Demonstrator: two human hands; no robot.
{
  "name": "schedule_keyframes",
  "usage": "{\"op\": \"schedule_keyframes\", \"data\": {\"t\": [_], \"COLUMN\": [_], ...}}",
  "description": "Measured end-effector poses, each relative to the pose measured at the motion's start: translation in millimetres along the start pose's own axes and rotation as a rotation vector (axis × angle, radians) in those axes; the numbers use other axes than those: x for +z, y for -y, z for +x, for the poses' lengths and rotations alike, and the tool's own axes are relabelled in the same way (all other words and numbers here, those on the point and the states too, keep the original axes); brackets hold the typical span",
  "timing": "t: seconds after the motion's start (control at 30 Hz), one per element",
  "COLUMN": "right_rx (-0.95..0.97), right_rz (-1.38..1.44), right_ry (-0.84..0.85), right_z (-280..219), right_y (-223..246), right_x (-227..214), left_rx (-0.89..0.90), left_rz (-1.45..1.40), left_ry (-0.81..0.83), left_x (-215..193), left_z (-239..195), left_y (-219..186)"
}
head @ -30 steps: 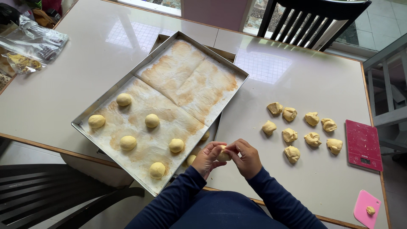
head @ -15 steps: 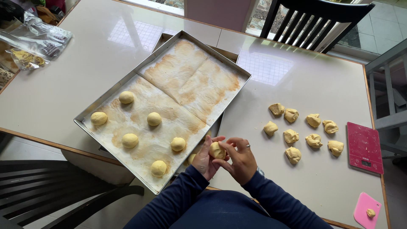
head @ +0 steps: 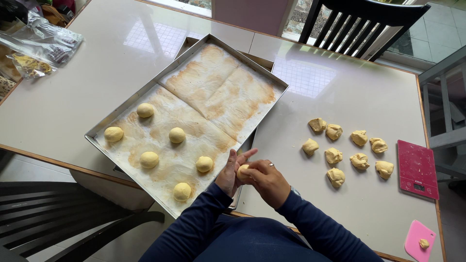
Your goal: The person rolls small pieces of dough into balls and places them onto a baking tray lined with parchment paper. The person continues to roll and place the dough balls in rows on the tray.
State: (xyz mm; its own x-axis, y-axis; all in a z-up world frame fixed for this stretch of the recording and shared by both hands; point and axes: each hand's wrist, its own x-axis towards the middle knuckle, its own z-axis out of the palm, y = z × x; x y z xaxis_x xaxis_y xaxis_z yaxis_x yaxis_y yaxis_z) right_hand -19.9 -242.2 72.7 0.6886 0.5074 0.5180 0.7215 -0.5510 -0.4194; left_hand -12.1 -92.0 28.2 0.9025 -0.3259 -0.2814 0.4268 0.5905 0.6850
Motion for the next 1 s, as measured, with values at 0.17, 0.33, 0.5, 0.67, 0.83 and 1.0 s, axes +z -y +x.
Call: {"op": "schedule_keyframes", "data": {"t": [0.17, 0.33, 0.5, 0.67, 0.83, 1.0], "right_rx": [0.133, 0.199, 0.006, 0.105, 0.297, 0.364], "right_rz": [0.141, 0.217, -0.086, 0.080, 0.268, 0.386], "right_ry": [-0.090, -0.082, -0.117, -0.127, 0.080, 0.044], "right_z": [-2, 4, -1, -8, 0, -8], "right_y": [-18, -7, -5, -17, -16, -35], "right_x": [9, 4, 9, 14, 3, 8], "left_rx": [0.107, 0.106, 0.025, 0.011, 0.000, -0.035], "left_rz": [-0.143, -0.415, -0.536, -0.487, -0.374, -0.337], "left_ry": [-0.072, -0.260, -0.333, -0.333, -0.348, -0.141], "left_x": [1, 2, -14, -3, -5, -6], "left_z": [-1, 7, 18, 12, 11, -7], "left_y": [6, 24, 42, 31, 27, 16]}}
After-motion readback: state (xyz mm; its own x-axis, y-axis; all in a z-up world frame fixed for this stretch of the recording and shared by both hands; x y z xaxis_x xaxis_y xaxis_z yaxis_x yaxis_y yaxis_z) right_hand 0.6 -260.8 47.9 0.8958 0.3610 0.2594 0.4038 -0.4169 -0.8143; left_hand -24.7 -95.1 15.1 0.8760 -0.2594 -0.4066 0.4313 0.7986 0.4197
